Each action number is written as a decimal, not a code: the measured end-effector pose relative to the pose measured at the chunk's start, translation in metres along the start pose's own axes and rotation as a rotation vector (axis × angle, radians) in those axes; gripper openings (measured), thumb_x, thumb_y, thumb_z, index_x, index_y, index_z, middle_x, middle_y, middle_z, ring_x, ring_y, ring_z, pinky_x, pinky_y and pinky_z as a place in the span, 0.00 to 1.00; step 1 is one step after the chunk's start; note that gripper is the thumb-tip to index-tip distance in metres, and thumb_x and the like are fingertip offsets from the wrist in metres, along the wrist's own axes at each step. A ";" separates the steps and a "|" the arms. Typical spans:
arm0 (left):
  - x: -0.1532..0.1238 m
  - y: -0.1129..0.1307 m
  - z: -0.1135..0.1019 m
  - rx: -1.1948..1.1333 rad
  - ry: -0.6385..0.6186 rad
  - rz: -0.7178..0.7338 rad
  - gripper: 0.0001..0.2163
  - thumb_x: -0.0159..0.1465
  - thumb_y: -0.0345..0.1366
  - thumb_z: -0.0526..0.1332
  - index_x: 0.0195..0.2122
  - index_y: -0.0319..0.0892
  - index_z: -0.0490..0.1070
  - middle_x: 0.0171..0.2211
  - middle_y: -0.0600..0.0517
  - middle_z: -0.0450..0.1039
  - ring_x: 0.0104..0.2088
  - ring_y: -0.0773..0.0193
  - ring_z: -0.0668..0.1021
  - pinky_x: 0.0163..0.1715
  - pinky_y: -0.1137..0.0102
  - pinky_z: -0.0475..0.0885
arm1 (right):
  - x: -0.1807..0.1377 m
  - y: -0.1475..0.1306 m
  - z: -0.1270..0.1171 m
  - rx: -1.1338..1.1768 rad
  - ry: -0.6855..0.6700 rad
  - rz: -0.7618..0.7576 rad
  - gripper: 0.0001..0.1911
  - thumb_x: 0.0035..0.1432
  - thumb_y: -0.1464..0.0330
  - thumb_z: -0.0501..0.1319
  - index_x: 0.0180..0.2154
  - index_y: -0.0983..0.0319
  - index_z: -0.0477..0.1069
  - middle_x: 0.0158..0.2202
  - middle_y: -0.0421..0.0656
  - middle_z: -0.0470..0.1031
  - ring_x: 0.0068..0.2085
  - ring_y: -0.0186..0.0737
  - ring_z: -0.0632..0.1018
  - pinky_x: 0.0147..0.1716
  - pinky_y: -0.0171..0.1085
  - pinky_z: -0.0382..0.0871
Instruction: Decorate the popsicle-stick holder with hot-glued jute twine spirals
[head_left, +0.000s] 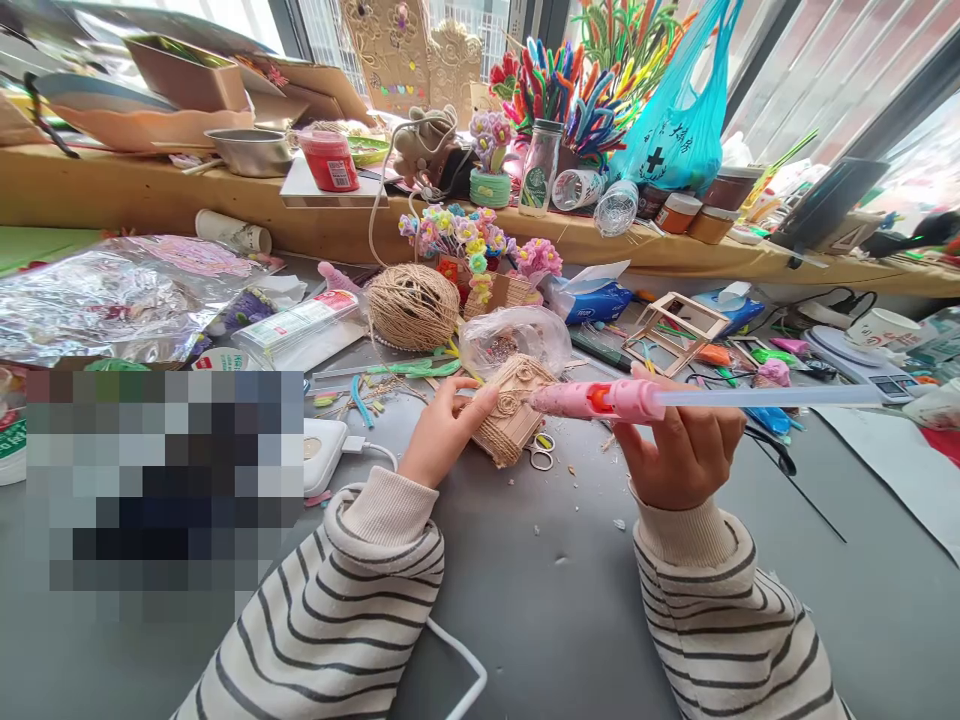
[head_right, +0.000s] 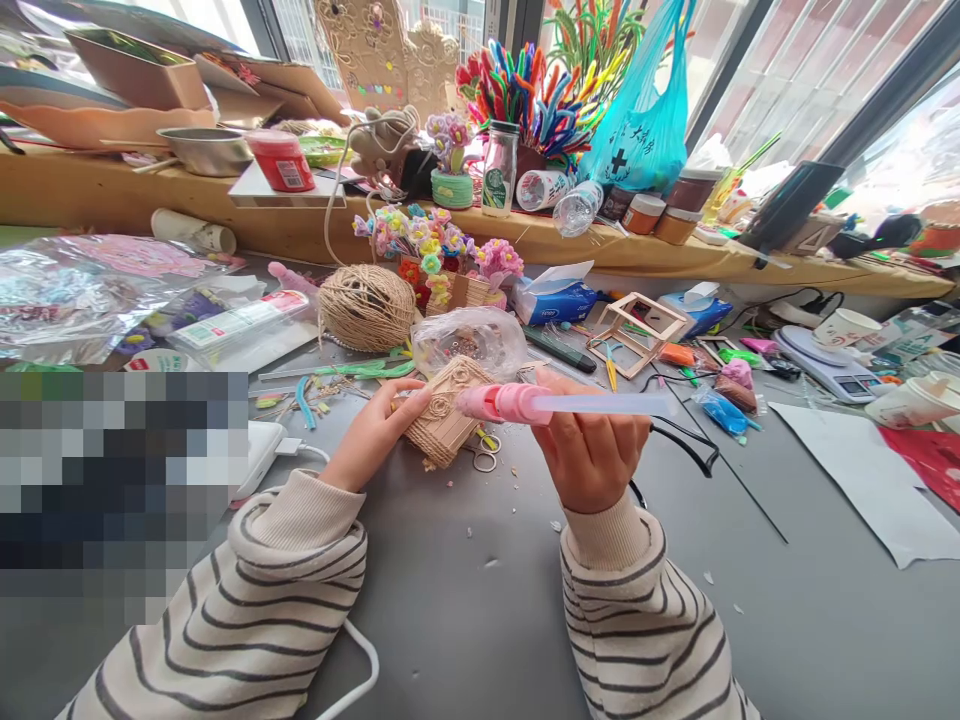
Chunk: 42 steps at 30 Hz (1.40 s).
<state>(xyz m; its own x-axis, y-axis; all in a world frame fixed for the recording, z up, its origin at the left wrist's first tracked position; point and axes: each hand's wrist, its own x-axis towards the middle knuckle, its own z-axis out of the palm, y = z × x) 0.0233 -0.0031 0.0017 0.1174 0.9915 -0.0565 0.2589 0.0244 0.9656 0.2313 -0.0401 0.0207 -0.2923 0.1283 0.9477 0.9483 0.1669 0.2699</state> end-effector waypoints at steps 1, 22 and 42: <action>0.000 -0.001 0.000 -0.005 0.001 -0.005 0.21 0.52 0.52 0.54 0.40 0.41 0.62 0.32 0.50 0.70 0.34 0.60 0.73 0.33 0.69 0.65 | 0.000 0.001 0.001 0.009 -0.002 -0.002 0.15 0.49 0.65 0.61 0.41 0.59 0.66 0.31 0.42 0.75 0.32 0.37 0.75 0.34 0.36 0.64; 0.003 -0.007 0.000 -0.013 0.002 0.010 0.22 0.52 0.53 0.54 0.40 0.41 0.62 0.34 0.48 0.71 0.36 0.59 0.74 0.33 0.68 0.65 | 0.002 0.019 0.011 0.057 0.057 0.012 0.18 0.44 0.67 0.64 0.41 0.58 0.68 0.32 0.42 0.71 0.34 0.37 0.73 0.35 0.36 0.67; 0.004 -0.003 -0.003 0.049 0.014 -0.011 0.22 0.52 0.53 0.54 0.40 0.41 0.62 0.30 0.51 0.72 0.34 0.60 0.74 0.32 0.69 0.64 | -0.054 0.081 0.034 0.003 -0.927 1.022 0.20 0.40 0.55 0.57 0.30 0.65 0.69 0.27 0.47 0.71 0.29 0.44 0.71 0.32 0.41 0.63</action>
<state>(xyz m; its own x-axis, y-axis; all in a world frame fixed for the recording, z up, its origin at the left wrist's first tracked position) 0.0202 0.0013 -0.0008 0.1005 0.9929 -0.0630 0.3069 0.0293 0.9513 0.3192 -0.0005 -0.0141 0.5512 0.7918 0.2632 0.7893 -0.3924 -0.4722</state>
